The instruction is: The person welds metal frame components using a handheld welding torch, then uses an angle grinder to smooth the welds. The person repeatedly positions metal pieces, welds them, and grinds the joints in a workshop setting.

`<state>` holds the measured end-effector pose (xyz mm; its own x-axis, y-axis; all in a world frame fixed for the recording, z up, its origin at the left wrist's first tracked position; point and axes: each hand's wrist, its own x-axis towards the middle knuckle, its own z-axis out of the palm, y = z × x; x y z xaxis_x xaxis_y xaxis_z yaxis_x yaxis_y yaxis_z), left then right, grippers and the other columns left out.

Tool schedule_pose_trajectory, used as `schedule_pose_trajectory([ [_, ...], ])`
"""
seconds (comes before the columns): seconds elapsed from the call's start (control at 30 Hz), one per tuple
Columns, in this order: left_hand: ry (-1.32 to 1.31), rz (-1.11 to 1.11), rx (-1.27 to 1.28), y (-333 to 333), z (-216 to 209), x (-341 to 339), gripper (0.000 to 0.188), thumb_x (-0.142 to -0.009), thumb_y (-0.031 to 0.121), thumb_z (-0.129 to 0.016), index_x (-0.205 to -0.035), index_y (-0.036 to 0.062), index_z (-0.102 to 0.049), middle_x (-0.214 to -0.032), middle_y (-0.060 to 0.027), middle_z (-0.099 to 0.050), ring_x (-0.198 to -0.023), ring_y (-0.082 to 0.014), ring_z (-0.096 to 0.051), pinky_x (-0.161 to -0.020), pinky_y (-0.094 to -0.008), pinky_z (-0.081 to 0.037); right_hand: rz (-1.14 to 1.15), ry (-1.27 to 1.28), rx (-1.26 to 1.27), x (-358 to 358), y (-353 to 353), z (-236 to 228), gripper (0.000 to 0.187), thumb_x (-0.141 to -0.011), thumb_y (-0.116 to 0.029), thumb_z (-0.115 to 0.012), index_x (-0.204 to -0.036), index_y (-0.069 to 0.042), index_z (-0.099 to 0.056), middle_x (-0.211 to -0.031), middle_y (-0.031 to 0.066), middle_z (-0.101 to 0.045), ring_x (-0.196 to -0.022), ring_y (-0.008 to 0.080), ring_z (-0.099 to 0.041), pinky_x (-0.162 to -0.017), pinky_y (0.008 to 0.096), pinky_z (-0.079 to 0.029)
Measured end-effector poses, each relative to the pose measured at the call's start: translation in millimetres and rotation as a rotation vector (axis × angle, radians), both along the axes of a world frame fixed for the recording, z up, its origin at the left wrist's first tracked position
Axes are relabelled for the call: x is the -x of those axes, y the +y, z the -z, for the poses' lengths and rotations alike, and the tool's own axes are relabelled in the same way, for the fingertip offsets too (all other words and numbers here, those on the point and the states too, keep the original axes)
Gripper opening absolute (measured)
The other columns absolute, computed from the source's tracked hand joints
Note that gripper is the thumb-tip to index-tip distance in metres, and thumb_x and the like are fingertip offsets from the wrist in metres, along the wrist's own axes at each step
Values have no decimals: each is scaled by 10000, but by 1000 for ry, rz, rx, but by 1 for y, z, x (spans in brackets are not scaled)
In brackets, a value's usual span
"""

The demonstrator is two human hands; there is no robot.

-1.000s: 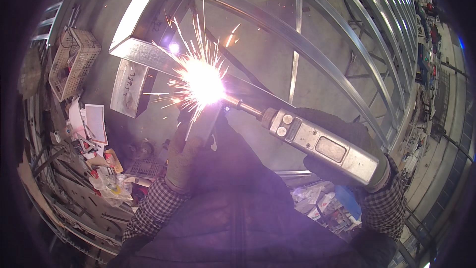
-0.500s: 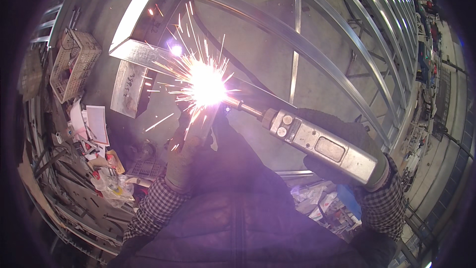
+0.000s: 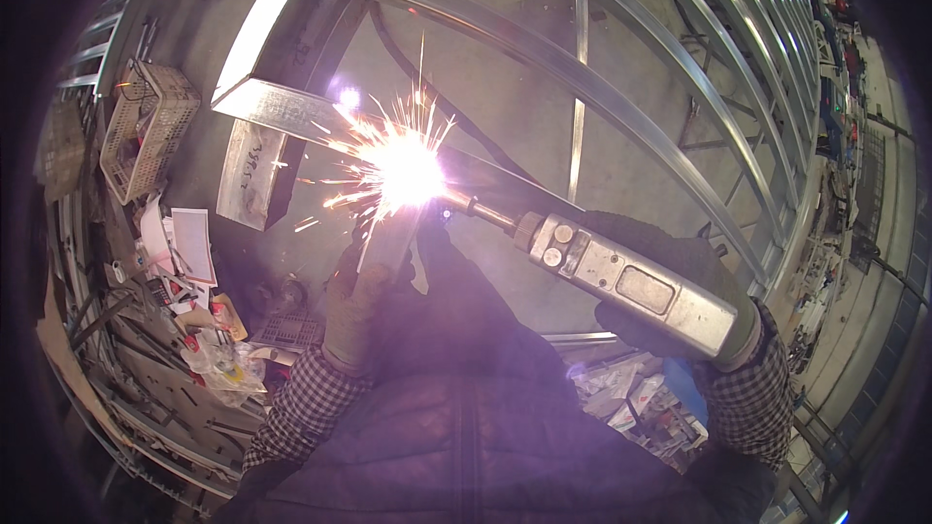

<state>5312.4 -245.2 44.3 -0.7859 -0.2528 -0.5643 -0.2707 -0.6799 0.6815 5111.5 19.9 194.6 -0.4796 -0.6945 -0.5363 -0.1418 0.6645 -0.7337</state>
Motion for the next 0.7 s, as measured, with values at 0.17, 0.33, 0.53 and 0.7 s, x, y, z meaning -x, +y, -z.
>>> schedule_pose_trajectory([
  [0.17,-47,37,-12,0,0,-2,528,-1060,226,-693,-1492,-34,-536,-1330,-64,-651,-1129,-110,-648,-931,-253,-553,59,-54,-14,-4,5,3,577,-915,-100,-791,-1445,16,-597,-1188,123,-764,-894,175,-751,-734,277,-608],
  [0.33,-52,87,37,0,6,-9,643,-1018,363,-714,-1510,-1,-515,-1336,-95,-647,-1153,-170,-642,-991,-325,-556,211,-159,-6,-5,5,5,585,-930,-85,-781,-1462,37,-572,-1123,95,-774,-849,137,-727,-714,265,-600],
  [0.53,-14,110,229,4,13,-12,541,-1061,296,-660,-1493,-4,-536,-1369,-110,-640,-1189,-180,-636,-1006,-315,-555,53,-127,17,-3,7,-2,586,-981,-106,-715,-1515,21,-510,-1144,102,-742,-824,139,-703,-691,275,-589],
  [0.7,22,63,45,5,20,-12,597,-1077,283,-645,-1563,-4,-452,-1467,-134,-603,-1261,-170,-617,-1051,-314,-540,89,-294,-19,-1,13,2,565,-1064,-116,-601,-1582,21,-422,-1178,127,-690,-788,135,-672,-631,279,-563],
])
